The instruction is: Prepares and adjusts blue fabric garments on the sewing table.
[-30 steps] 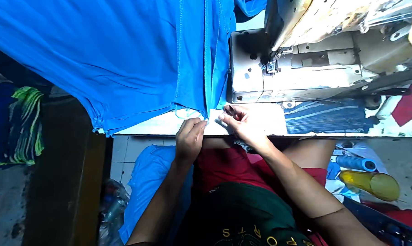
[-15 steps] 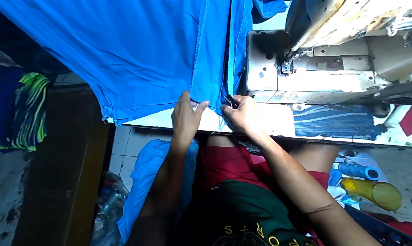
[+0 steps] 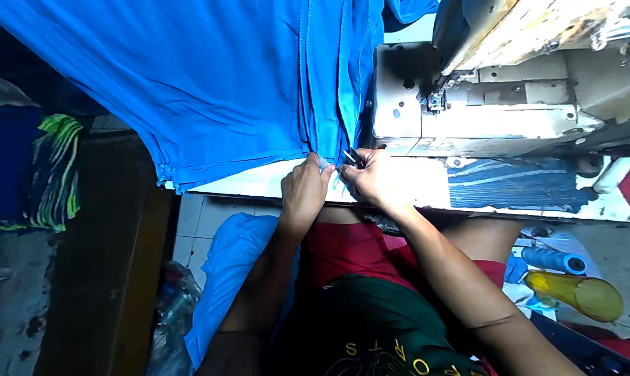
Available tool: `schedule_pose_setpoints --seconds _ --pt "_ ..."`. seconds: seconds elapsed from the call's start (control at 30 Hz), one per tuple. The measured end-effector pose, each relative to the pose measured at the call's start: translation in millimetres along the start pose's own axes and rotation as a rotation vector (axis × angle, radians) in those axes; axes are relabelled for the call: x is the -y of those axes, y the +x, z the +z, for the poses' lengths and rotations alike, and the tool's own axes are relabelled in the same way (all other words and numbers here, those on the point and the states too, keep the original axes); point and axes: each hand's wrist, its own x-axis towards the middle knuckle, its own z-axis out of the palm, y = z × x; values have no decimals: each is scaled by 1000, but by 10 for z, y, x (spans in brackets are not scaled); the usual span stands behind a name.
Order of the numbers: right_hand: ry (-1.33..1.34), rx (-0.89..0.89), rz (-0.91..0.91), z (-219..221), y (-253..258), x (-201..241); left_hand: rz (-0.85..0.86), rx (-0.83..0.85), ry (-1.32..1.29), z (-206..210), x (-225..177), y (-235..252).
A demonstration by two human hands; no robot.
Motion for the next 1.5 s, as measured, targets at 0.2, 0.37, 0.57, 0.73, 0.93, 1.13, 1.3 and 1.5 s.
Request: schedule_pose_setpoints --seconds 0.2,0.37,0.57,0.73,0.93,1.13,1.3,1.5 --pt "-23 2 16 -33 -44 8 -1 141 -73 -106 129 -73" --pt "43 44 28 -37 -47 0 6 96 -269 -86 219 -167" --pt "164 50 -46 0 -193 21 -28 290 -877 -88 342 -158" --pt "41 -85 -120 95 -470 -40 -52 380 -971 -118 374 -167" --pt "-199 14 -162 -5 -578 -97 23 226 -428 -176 247 -134" --pt "-209 95 -82 -92 -619 -121 40 126 -104 -74 -218 -127" --pt "-12 18 2 -248 -697 -184 33 89 -16 -13 -436 -91" --pt "309 13 44 -454 -673 -243 144 127 -97 77 -266 -70"
